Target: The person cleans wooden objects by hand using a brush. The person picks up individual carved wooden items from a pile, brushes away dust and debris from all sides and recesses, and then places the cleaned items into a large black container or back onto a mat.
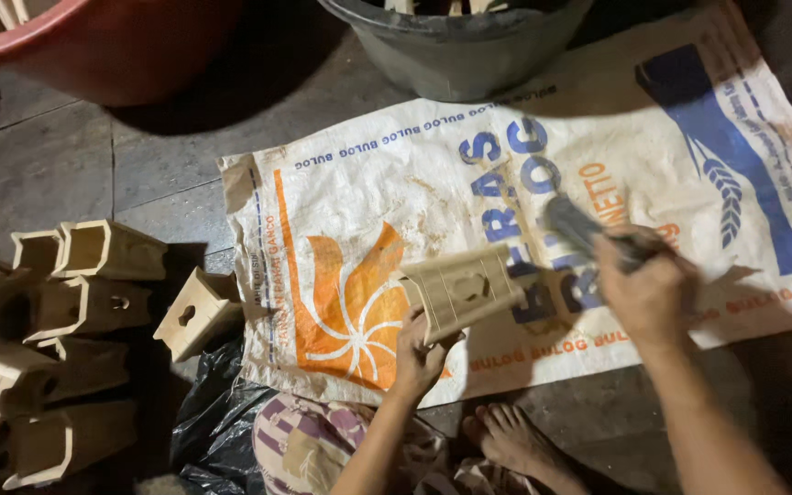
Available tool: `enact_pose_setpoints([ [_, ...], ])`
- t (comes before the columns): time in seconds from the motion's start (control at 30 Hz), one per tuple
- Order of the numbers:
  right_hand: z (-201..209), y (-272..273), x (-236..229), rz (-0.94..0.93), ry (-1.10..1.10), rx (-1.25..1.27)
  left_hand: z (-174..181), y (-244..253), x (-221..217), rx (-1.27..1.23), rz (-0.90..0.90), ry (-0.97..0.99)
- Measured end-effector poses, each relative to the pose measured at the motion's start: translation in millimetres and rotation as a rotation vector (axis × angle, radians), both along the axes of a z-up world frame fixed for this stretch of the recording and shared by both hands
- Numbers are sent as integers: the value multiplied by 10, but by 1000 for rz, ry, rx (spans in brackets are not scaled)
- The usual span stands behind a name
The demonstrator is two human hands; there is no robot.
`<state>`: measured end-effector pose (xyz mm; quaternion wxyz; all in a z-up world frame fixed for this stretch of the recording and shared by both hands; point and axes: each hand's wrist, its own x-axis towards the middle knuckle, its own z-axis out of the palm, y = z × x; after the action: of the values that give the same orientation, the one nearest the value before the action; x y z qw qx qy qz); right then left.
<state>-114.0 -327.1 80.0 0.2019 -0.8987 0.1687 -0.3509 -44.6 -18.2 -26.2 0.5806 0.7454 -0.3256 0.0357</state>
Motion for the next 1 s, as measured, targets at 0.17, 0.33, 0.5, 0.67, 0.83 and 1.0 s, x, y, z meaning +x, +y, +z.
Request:
enact_pose_setpoints([
  [0.17,313,224,38,140,-231,701,248,33,48,-93,55,535],
  [0.33,769,121,161,23,792,869,533,-35,106,-138,-130,389],
  [0.5,458,141,34,230,-81,700,-111,142,70,25,222,498],
  [0.67,531,85,74,4,520,346,538,43,116,24,90,167],
  [0.83,446,133,61,497,-6,651,661,15,115,136,40,-97],
  [1.0,605,316,-55,141,-197,512,767,36,119,70,70,55],
])
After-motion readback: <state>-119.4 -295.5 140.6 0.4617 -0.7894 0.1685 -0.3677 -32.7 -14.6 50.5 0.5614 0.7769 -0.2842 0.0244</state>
